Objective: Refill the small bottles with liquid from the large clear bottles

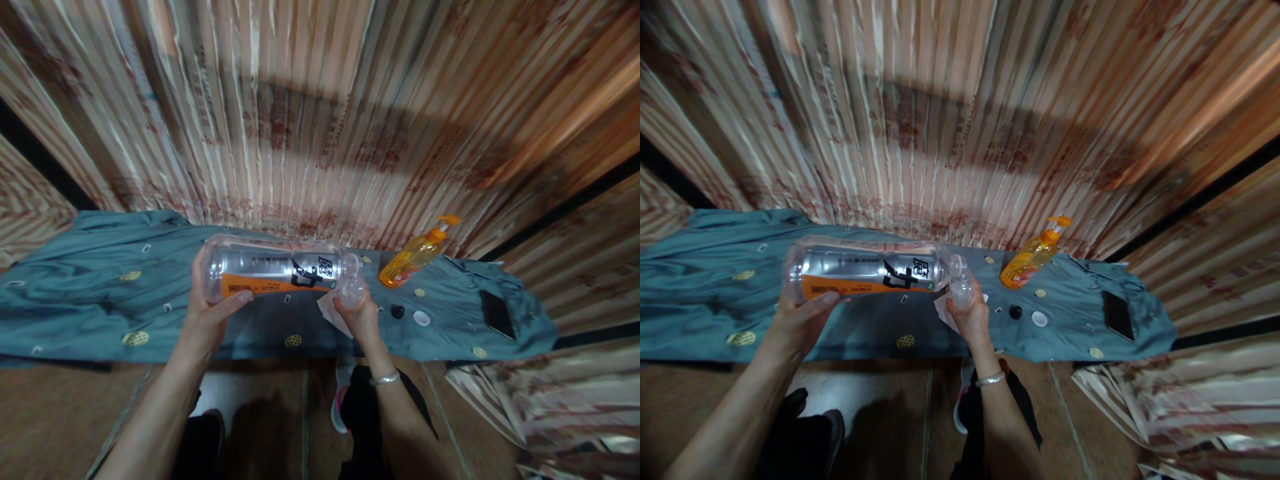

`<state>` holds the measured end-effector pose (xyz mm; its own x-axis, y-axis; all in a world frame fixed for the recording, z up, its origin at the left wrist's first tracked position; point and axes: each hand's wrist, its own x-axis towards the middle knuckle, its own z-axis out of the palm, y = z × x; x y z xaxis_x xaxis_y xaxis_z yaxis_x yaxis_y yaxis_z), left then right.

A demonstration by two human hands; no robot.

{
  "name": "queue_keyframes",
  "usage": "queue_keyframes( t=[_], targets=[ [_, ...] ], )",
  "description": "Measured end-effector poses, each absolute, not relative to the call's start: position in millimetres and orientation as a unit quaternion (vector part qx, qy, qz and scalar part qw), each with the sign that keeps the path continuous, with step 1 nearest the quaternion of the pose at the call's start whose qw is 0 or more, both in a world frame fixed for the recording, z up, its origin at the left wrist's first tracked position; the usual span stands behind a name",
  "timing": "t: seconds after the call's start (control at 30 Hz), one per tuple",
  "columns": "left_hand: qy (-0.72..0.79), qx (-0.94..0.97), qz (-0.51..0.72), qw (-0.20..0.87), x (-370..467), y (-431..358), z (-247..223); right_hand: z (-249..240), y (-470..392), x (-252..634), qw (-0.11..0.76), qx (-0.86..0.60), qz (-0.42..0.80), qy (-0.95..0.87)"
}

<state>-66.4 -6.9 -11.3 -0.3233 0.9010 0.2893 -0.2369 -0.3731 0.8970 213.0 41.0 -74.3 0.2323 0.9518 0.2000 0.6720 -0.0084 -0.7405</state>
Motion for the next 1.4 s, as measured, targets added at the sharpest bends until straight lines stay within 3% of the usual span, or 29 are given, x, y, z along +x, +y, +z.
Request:
queue_keyframes(
  t=[1.4],
  targets=[
    [0.438, 0.387, 0.713, 0.387, -60, -7, -7, -81, 43, 212, 0.398, -0.681, 0.191, -0.584]
  ],
)
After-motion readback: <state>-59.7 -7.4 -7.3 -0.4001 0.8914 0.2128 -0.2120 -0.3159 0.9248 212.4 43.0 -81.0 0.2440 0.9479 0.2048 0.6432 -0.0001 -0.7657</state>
